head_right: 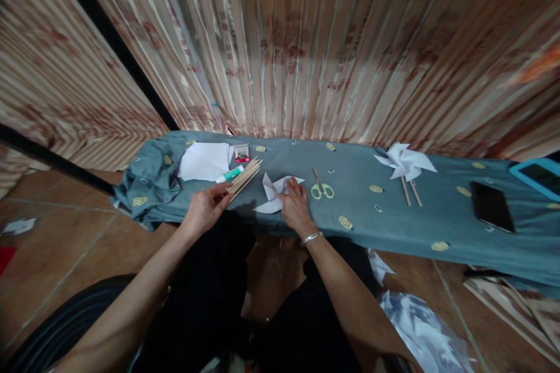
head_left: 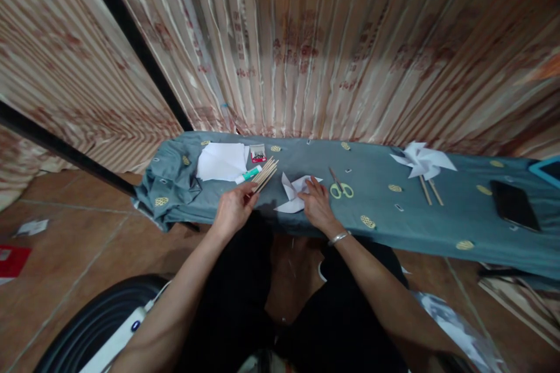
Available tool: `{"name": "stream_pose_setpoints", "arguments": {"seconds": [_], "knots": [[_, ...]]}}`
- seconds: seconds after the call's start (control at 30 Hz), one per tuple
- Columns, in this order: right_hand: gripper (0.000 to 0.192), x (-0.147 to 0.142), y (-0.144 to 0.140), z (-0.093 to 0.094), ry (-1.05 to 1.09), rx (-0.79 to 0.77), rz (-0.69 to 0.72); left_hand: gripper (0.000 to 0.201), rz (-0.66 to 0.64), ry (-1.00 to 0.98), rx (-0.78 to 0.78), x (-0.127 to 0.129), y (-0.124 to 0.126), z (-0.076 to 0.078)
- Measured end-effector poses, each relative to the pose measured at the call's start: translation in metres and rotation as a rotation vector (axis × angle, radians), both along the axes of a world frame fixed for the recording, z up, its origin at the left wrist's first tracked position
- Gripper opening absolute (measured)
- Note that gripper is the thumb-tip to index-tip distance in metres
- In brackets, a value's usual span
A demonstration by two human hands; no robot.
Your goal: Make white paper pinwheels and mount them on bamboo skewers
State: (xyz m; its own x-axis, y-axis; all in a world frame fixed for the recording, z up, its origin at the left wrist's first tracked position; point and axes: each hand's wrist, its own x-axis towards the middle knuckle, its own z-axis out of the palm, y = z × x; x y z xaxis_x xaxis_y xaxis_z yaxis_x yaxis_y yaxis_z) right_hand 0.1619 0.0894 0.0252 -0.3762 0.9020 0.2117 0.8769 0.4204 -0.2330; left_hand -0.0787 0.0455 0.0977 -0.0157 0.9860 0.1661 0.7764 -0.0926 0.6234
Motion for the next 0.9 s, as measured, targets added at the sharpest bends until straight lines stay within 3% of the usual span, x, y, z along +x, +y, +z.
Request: {"name": "stream_pose_setpoints", "arguments": {"seconds": [0.2, 0.33, 0.53, 0.9], "knots": [[0.037, -0.002, -0.001, -0.002, 0.037, 0.004, -0.027, 0.033, -0.113, -0.649, 0.102, 0.074, 0.057, -0.004], [0.035, -0.004, -0.002, -0.005, 0.045, 0.012, -0.039, 0.028, -0.114, -0.944, 0.049, 0.099, 0.087, -0.012], [0.040, -0.001, -0.004, -0.008, 0.057, 0.002, -0.036, 0.026, -0.076, -0.966, 0.022, 0.078, 0.084, -0.025], [0.042, 0.002, -0.001, -0.008, 0.041, -0.020, -0.026, 0.029, -0.115, -0.950, 0.055, 0.056, 0.082, -0.018]]}}
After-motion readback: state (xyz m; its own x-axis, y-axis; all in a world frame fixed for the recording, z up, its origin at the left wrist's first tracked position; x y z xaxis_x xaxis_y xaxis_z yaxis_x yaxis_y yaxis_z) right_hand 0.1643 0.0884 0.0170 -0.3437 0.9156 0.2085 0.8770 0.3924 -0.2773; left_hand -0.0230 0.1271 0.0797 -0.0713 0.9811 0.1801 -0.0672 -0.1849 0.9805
